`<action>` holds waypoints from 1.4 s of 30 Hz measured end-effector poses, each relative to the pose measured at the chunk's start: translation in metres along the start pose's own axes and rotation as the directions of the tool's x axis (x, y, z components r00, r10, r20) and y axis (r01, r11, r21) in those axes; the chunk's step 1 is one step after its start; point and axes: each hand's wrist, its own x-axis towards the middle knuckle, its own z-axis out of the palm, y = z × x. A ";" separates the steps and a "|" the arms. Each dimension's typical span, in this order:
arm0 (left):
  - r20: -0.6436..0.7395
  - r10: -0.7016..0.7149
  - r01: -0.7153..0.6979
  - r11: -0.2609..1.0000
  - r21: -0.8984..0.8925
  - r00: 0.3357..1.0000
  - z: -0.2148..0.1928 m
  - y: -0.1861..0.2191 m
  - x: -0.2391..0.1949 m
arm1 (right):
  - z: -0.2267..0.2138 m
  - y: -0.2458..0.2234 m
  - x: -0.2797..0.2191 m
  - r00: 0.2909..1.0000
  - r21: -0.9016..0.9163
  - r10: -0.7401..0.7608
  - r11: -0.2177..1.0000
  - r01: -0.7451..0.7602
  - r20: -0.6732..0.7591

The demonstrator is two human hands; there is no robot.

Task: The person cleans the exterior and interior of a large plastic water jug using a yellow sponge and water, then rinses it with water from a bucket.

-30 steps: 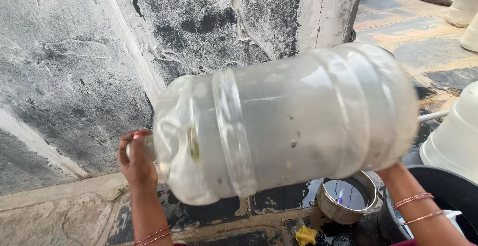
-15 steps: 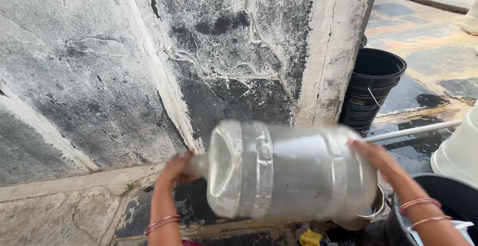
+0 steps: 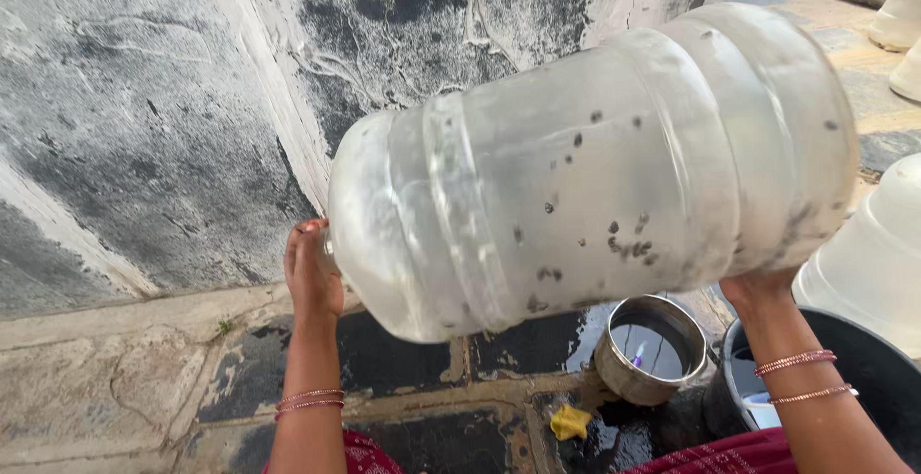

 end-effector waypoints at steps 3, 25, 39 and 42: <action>0.070 0.036 -0.046 0.987 0.152 0.997 0.016 0.030 -0.011 | 0.002 0.004 -0.013 0.983 -0.039 0.177 0.983 -0.179 -0.052; 0.443 0.068 -0.276 0.863 0.424 0.894 0.162 -0.047 -0.082 | 0.119 0.067 -0.095 0.845 -0.837 0.428 0.545 0.043 0.321; 0.179 -0.215 -0.064 0.451 0.890 0.960 0.108 -0.001 -0.046 | 0.246 0.081 -0.091 0.915 -0.822 0.197 0.532 0.203 0.353; 0.061 -0.075 -0.012 0.529 0.848 0.995 0.064 -0.001 -0.026 | 0.254 0.035 -0.070 0.878 -0.734 0.010 0.554 0.394 0.479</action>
